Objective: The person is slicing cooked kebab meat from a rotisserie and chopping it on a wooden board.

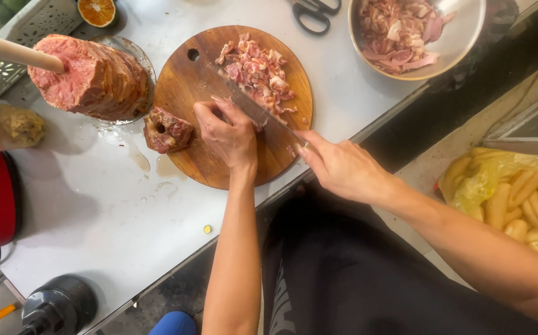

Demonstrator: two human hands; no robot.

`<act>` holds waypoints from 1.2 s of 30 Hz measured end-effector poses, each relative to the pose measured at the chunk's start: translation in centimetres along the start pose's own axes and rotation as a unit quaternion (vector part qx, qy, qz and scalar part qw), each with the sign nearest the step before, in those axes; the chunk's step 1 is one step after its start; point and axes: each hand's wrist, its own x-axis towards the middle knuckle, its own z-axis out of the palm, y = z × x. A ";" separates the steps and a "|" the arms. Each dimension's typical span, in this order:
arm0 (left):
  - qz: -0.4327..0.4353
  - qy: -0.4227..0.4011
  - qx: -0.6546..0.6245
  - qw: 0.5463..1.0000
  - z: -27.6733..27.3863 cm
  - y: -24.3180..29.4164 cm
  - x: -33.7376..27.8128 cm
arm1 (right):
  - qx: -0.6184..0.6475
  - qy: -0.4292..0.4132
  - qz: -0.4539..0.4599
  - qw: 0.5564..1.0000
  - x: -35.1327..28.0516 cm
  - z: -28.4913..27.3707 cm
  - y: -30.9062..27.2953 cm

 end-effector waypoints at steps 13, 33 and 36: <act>0.039 -0.062 0.012 0.997 -1.7 0.1 -0.3 | 0.003 0.055 -0.052 0.997 -1.1 2.1 -0.7; 0.070 -0.078 0.002 0.994 -1.8 -0.7 0.1 | 0.013 0.021 -0.056 0.998 -1.5 2.5 -0.3; 0.065 -0.076 0.002 0.995 -1.5 -1.8 -0.1 | -0.003 -0.011 -0.012 1.000 -2.2 2.8 0.5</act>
